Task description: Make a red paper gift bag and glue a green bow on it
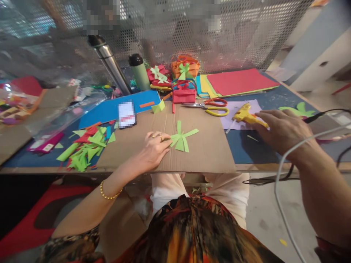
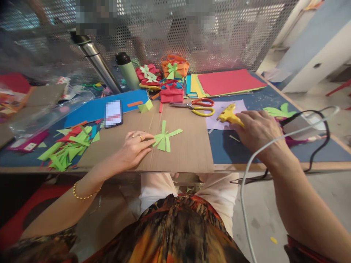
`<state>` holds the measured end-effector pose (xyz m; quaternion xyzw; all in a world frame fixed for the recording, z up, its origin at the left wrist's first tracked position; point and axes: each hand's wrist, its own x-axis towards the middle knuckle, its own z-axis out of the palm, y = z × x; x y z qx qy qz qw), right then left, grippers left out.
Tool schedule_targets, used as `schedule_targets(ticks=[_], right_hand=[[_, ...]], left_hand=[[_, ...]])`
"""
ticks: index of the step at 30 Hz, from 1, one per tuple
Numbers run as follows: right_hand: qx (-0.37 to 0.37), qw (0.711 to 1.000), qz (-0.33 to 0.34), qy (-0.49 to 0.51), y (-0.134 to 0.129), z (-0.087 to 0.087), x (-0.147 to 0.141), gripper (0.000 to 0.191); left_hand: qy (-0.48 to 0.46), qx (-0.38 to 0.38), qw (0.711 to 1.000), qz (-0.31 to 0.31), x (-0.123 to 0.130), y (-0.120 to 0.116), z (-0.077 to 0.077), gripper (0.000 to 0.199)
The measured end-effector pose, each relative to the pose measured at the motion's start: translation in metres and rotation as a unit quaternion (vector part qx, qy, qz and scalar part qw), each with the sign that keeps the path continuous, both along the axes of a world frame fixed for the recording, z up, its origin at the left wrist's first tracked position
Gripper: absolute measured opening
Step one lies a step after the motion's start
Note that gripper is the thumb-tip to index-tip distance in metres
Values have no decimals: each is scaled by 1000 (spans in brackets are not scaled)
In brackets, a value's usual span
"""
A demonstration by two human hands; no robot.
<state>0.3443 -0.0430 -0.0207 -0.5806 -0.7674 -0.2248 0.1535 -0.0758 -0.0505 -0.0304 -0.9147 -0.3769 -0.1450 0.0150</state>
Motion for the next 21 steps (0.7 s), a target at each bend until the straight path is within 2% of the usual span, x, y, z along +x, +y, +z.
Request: schedule_targets(ticks=[3, 5, 10, 14, 21], right_hand=[[-97, 991, -94, -6, 1, 2, 6, 34], [-156, 981, -114, -12, 2, 6, 1, 33], [-203, 967, -150, -13, 11, 9, -10, 41], [-226, 962, -156, 8, 22, 6, -11, 45], [-217, 964, -147, 36, 43, -3, -8, 37]], left_hand=[[-10, 32, 999, 2, 13, -8, -5, 28], [-15, 48, 999, 11, 21, -12, -7, 29], [-47, 14, 997, -54, 25, -16, -5, 34], [-111, 57, 992, -30, 19, -10, -1, 34], [-49, 46, 997, -48, 7, 4, -16, 33]])
